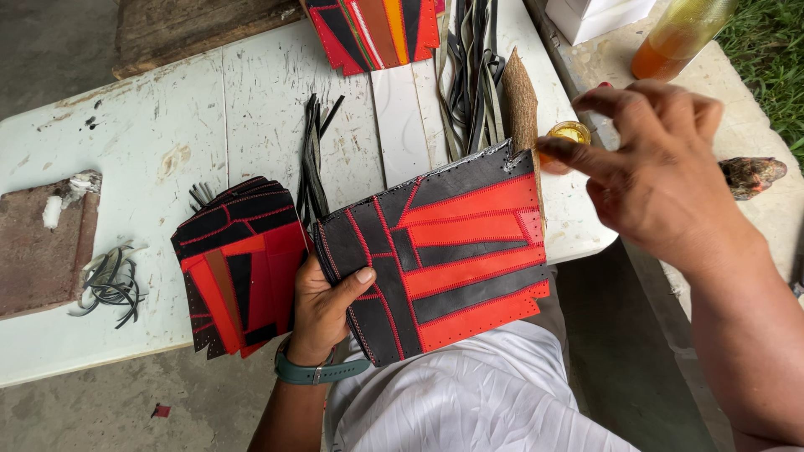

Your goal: The person holds a patchwork leather bag, applies a substance from a small jar along its edges, and trims the edge with scissors. They then flip through a stack of finished bags, turning each one over and setting it back on the table.

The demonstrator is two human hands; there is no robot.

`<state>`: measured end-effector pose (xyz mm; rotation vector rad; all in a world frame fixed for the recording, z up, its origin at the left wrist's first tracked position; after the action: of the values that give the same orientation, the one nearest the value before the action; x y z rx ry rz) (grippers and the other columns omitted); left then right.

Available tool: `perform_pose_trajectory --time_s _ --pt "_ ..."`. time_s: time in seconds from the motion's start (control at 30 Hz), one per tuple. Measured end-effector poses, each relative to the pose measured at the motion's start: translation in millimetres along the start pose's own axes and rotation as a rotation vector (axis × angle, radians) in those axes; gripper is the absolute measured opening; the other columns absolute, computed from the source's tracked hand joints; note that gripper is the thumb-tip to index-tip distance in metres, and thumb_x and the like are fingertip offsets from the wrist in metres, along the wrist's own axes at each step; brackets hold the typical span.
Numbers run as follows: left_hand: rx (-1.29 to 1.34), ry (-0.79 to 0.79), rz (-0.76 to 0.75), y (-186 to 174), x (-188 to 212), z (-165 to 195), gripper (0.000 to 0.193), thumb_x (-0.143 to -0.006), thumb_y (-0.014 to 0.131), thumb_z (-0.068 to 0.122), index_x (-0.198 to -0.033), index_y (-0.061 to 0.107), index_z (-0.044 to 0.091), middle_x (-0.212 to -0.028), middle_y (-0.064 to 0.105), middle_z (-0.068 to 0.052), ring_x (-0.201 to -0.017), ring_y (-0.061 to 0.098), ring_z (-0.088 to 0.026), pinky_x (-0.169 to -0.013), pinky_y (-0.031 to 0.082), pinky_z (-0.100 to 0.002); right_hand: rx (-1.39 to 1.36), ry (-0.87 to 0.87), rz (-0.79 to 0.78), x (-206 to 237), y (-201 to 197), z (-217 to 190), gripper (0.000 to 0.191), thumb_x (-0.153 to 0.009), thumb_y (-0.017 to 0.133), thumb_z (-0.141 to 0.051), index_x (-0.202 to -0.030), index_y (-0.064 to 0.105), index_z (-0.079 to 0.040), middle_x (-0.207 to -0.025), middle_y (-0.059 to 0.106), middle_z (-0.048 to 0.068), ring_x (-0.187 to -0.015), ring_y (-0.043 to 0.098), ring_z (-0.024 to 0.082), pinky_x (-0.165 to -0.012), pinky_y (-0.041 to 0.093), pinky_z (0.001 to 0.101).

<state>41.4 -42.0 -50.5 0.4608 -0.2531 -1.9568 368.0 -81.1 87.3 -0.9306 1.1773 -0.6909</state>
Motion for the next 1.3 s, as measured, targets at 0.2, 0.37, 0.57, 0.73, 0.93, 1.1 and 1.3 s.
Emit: perform_pose_trajectory --time_s 0.2,0.37,0.57,0.73,0.93,1.1,1.3 --pt "-0.004 -0.013 -0.006 -3.6 0.8 -4.0 0.034 -0.097 0.07 -0.003 -0.13 0.063 0.0 -0.123 0.073 -0.012 -0.11 0.07 -0.016 -0.098 0.058 -0.034 -0.055 -0.052 0.017 5.4 7.2 -2.7 0.063 -0.068 0.074 -0.003 -0.125 0.077 -0.032 -0.141 0.058 0.008 -0.126 0.046 0.034 -0.103 0.032 0.0485" --pt "-0.011 0.028 0.013 -4.6 1.4 0.9 0.036 -0.097 0.069 -0.005 -0.132 0.062 0.001 -0.127 0.071 -0.011 -0.114 0.068 -0.016 -0.102 0.055 -0.034 -0.04 0.117 -0.069 13.5 38.5 39.6 0.057 -0.076 0.074 -0.009 -0.127 0.076 -0.033 -0.149 0.059 0.002 -0.134 0.046 0.03 -0.112 0.031 0.0493" --pt "0.367 -0.145 0.185 -15.2 8.5 -0.4 0.057 -0.078 0.065 -0.006 -0.132 0.062 0.01 -0.123 0.071 -0.007 -0.11 0.07 -0.02 -0.096 0.056 -0.039 0.021 0.148 -0.254 10.2 110.0 88.5 0.059 -0.073 0.065 -0.005 -0.123 0.079 -0.033 -0.14 0.056 0.007 -0.127 0.045 0.032 -0.103 0.033 0.0459" --pt "0.153 -0.039 0.084 -7.7 9.0 -11.9 0.041 -0.094 0.068 -0.01 -0.133 0.063 0.0 -0.126 0.07 -0.01 -0.114 0.067 -0.019 -0.102 0.053 -0.037 -0.036 0.221 -0.39 10.0 146.8 98.0 0.051 -0.085 0.056 -0.005 -0.122 0.079 -0.031 -0.144 0.055 0.004 -0.128 0.044 0.031 -0.105 0.033 0.0457" --pt "0.168 -0.044 0.103 -13.0 8.2 -14.7 0.042 -0.092 0.067 -0.008 -0.132 0.063 0.001 -0.124 0.071 -0.011 -0.112 0.068 -0.019 -0.102 0.053 -0.036 -0.076 0.224 -0.438 2.9 146.1 96.8 0.057 -0.077 0.058 0.001 -0.117 0.081 -0.033 -0.147 0.054 0.0 -0.131 0.042 0.03 -0.106 0.03 0.0461" --pt "0.192 -0.061 0.084 -11.1 8.6 -17.1 0.041 -0.093 0.068 -0.009 -0.134 0.063 -0.001 -0.126 0.071 -0.012 -0.114 0.068 -0.02 -0.104 0.053 -0.038 -0.152 0.247 -0.346 25.8 100.3 100.4 0.066 -0.065 0.061 0.003 -0.119 0.079 -0.03 -0.149 0.053 0.004 -0.132 0.04 0.032 -0.107 0.032 0.0458" --pt "0.195 -0.116 0.008 0.0 10.0 -17.9 0.047 -0.09 0.07 -0.009 -0.136 0.062 0.001 -0.127 0.071 -0.011 -0.115 0.068 -0.02 -0.103 0.053 -0.038 -0.885 0.081 -0.061 26.5 37.6 59.2 0.068 -0.067 0.062 0.007 -0.13 0.067 -0.017 -0.14 0.051 0.009 -0.14 0.046 0.025 -0.119 0.037 0.0404"
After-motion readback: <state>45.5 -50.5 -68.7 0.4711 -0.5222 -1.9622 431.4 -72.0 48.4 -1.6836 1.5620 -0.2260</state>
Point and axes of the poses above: each hand's wrist, its own x-axis away from the middle knuckle, its own y-axis out of the palm, z = x × y, the point moved 4 cm from there along -x, towards the middle knuckle
